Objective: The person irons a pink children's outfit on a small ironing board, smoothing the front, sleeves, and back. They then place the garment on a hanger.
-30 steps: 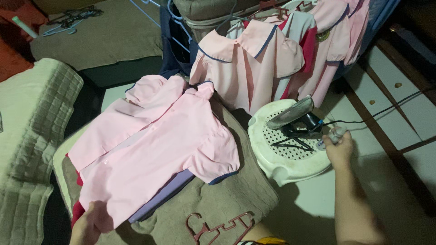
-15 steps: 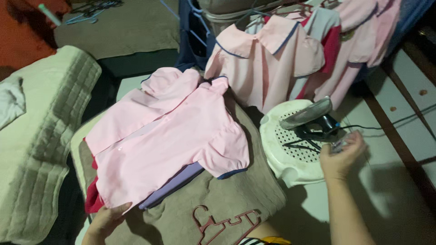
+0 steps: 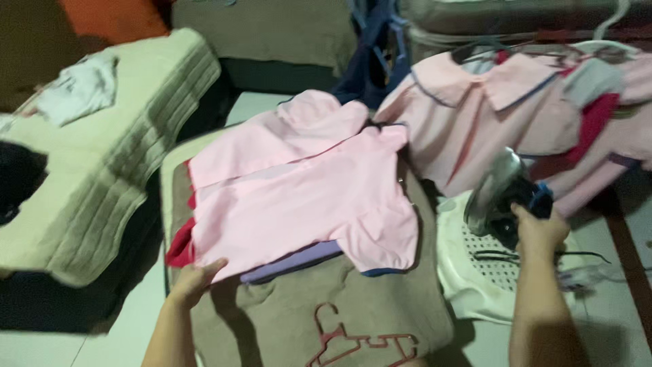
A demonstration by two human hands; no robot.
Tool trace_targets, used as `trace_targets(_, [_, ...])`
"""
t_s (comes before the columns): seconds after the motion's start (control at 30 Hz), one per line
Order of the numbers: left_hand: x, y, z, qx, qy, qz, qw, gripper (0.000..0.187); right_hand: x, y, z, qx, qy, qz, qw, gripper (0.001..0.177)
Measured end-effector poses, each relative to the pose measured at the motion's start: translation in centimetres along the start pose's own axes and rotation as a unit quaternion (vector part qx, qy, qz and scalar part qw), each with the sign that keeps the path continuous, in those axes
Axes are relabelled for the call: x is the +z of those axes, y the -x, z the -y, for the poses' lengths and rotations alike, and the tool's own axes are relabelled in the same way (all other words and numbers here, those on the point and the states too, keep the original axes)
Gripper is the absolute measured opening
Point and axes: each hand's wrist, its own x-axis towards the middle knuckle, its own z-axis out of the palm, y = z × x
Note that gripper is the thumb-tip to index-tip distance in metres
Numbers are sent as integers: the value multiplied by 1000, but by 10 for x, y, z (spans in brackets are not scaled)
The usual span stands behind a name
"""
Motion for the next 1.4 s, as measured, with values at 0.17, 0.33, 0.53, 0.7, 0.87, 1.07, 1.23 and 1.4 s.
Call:
trace_targets(0.17, [13, 33, -20, 26, 86, 37, 995, 43, 65, 36, 118, -216, 26, 286, 933, 49])
trace_targets(0.33, [9, 9, -15, 39, 213, 20, 976, 45, 175, 122, 194, -434, 176, 431, 771, 63])
trace_targets(0.53, [4, -14, -55, 70, 180, -71, 979, 45, 268, 172, 198, -544, 299, 565, 544, 48])
trace_targets(0.7, [1, -43, -93, 131, 76, -95, 984, 39, 306, 157, 177, -507, 267, 530, 625, 58])
trace_targets(0.87, [5, -95, -80, 153, 112, -200, 961, 20, 311, 153, 169, -457, 376, 391, 705, 53])
trace_targets(1.07, [11, -115, -55, 205, 202, -196, 938, 13, 299, 155, 163, -488, 316, 418, 699, 53])
trace_targets(1.23, [13, -104, -53, 180, 287, -164, 926, 17, 310, 182, 158, -490, 308, 350, 737, 53])
trace_targets(1.4, [11, -97, -54, 188, 292, -128, 929, 19, 310, 204, 148, -580, 299, 361, 666, 66])
